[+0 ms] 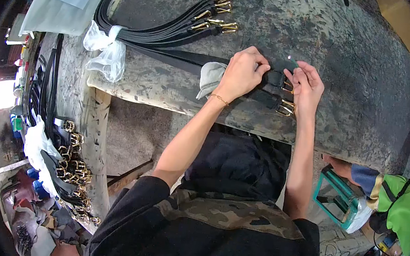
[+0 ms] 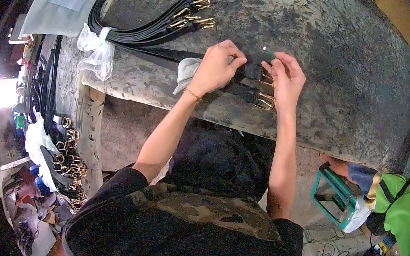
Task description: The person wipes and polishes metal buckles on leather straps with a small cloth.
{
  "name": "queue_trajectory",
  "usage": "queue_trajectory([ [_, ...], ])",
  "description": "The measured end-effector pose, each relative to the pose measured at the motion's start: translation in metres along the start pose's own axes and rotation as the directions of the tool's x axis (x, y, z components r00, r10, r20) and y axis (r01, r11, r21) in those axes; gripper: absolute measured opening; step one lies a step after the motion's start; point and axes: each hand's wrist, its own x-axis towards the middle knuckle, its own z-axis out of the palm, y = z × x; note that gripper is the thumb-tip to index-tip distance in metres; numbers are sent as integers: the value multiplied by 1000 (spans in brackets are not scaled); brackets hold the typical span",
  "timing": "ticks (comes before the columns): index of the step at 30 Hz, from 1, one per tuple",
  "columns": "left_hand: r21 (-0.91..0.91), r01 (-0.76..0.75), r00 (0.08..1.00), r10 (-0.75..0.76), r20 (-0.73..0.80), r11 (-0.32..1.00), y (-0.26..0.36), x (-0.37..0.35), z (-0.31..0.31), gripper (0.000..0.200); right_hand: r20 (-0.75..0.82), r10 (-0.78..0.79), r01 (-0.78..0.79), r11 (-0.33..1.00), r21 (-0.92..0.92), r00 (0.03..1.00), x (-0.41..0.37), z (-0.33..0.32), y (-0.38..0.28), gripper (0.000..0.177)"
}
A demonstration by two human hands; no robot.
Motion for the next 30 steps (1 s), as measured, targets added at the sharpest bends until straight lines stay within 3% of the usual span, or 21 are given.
queue_trajectory([
  [2, 12, -22, 999, 23, -24, 1000, -2, -1, -2, 13, 38, -21, 23, 999, -44, 999, 0, 0, -1, 11],
  [4, 69, -14, 1000, 15, -16, 998, -1, -2, -4, 14, 57, -81, 93, 963, -251, 995, -5, 7, -3, 8],
  [7, 59, -3, 1000, 2, 10, 998, -4, 0, -5, 14, 130, -125, 167, 900, -402, 984, -6, 5, 1, 8],
  [9, 48, -4, 1000, 3, 14, 999, -5, 1, -5, 14, 101, -110, 141, 907, -397, 989, -8, 7, 4, 8],
  [11, 36, -2, 1000, 1, 22, 999, -5, -2, -5, 14, 192, -237, 303, 793, -529, 952, -10, 7, 5, 7],
  [18, 21, -11, 999, 10, 41, 1000, -6, 0, -6, 13, 219, -283, 357, 747, -560, 934, -9, 8, 4, 7],
  [20, 6, -13, 999, 13, 40, 1000, -7, 1, -6, 13, 148, -169, 219, 860, -462, 975, -10, 5, 5, 7],
  [24, -39, 12, 1000, -12, -3, 999, -10, 2, -6, 13, 66, -137, 151, 935, -322, 988, -8, 5, 2, 7],
  [30, -93, 24, 999, -21, 30, 995, -12, 4, -11, 14, 43, -136, 143, 952, -271, 990, -7, 6, -1, 8],
])
